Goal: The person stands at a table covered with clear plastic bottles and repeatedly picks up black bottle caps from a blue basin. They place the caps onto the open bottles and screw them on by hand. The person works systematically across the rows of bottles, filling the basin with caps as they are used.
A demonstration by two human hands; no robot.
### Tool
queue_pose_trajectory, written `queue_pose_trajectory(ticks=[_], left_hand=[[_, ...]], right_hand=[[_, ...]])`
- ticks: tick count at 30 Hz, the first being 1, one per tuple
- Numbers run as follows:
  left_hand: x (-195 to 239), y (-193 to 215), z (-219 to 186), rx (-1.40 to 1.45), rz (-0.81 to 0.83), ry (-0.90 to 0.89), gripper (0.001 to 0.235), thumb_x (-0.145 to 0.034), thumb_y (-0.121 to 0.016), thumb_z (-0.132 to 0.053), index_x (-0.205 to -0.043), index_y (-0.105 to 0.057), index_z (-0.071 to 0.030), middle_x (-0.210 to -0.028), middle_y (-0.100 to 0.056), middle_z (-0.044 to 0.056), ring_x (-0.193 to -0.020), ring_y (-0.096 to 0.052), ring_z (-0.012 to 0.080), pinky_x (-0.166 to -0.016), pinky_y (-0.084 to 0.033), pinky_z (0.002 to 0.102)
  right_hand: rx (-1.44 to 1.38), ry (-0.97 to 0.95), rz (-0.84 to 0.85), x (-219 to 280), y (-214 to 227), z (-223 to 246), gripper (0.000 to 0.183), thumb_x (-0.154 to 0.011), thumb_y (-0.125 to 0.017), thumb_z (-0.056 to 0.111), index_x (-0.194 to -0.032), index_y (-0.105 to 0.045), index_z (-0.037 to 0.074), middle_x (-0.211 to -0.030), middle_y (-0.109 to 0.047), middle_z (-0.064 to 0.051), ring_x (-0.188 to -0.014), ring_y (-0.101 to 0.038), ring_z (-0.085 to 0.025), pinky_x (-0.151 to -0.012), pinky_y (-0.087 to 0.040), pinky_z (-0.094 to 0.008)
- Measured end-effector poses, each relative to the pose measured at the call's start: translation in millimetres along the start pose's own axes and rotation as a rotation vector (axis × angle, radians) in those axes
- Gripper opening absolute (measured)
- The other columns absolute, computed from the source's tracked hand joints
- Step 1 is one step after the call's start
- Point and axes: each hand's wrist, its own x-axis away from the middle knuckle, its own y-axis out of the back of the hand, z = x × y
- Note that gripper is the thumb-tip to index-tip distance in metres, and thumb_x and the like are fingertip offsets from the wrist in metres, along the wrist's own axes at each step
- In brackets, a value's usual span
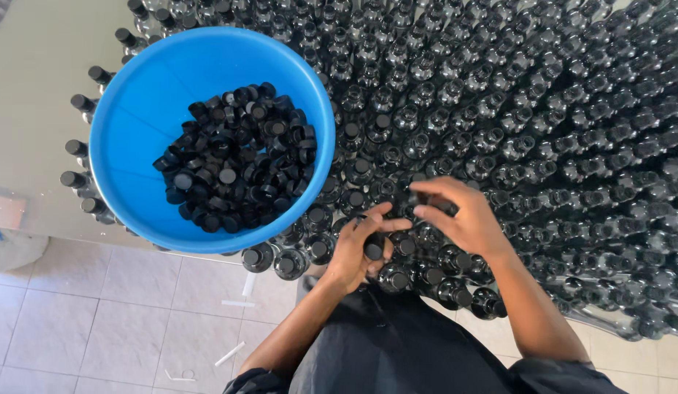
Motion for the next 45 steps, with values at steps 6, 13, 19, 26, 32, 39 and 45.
queue_pose_trajectory(ticks=[6,13,19,26,32,39,45], left_hand=[[9,30,-5,-0.021,0.001,-0.137,0.054,-0.117,-0.043,-0.024,-0.161,-0.040,0.008,-0.130,-0.071,0.034,-0.069,-0.068,0.0169,-0.037,-0.040,0.018],[19,41,-4,0.031,0.011,-0.163,0.054,-0.118,-0.040,-0.023,-0.162,-0.037,0.009,-0.128,-0.070,0.032,-0.070,-0.067,0.0168,-0.037,-0.043,0.018],[17,44,-6,0.019,0.008,-0.150,0.054,-0.118,-0.042,-0.025,-0.161,-0.040,0.007,-0.124,-0.071,0.030,-0.069,-0.067,0.0167,-0.036,-0.042,0.019],[8,36,-14,0.015,-0.055,-0.140,0.054,-0.115,-0.047,-0.025,-0.157,-0.044,0.008,-0.119,-0.072,0.031,-0.067,-0.066,0.0187,-0.034,-0.040,0.019],[-4,33,1,0.010,-0.034,-0.126,0.048,-0.116,-0.048,-0.031,-0.144,-0.055,0.007,-0.099,-0.070,0.026,-0.061,-0.064,0.0213,-0.031,-0.035,0.019],[-11,30,15,-0.336,0.343,0.037,0.047,-0.115,-0.063,-0.044,-0.111,-0.072,0.001,-0.074,-0.059,0.014,-0.053,-0.064,0.0222,-0.025,-0.033,0.019],[-15,45,28,-0.471,0.620,0.126,0.054,-0.115,-0.062,-0.051,-0.132,-0.064,0.000,-0.087,-0.065,0.009,-0.071,-0.068,0.0174,-0.037,-0.042,0.017]], right_hand=[[0.474,0.074,0.211,3,-18,-41,0.037,-0.107,-0.067,0.035,-0.142,-0.074,0.025,-0.125,-0.078,-0.013,-0.130,-0.068,-0.043,-0.103,-0.055,-0.059],[0.454,-0.049,0.284,-6,-3,-31,0.053,-0.101,-0.068,0.060,-0.143,-0.074,0.029,-0.133,-0.078,-0.009,-0.147,-0.057,-0.037,-0.124,-0.032,-0.062],[0.390,-0.178,0.339,-28,-15,-59,0.050,-0.099,-0.071,0.056,-0.124,-0.085,0.015,-0.112,-0.086,-0.014,-0.124,-0.071,-0.044,-0.108,-0.052,-0.057],[0.180,-0.447,0.375,-36,-16,-73,0.037,-0.089,-0.084,0.056,-0.111,-0.091,0.027,-0.110,-0.085,-0.006,-0.128,-0.070,-0.035,-0.115,-0.049,-0.050],[0.223,-0.375,0.374,-34,-16,-62,0.034,-0.090,-0.082,0.059,-0.105,-0.090,0.029,-0.100,-0.089,0.000,-0.114,-0.079,-0.031,-0.104,-0.054,-0.048],[0.126,-0.120,0.345,-9,10,33,0.038,-0.103,-0.072,0.034,-0.139,-0.079,0.024,-0.129,-0.083,-0.006,-0.138,-0.064,-0.038,-0.116,-0.049,-0.058],[-0.122,0.288,0.479,4,-5,21,0.045,-0.093,-0.085,0.032,-0.134,-0.080,0.014,-0.133,-0.081,-0.009,-0.132,-0.068,-0.038,-0.106,-0.057,-0.055]])
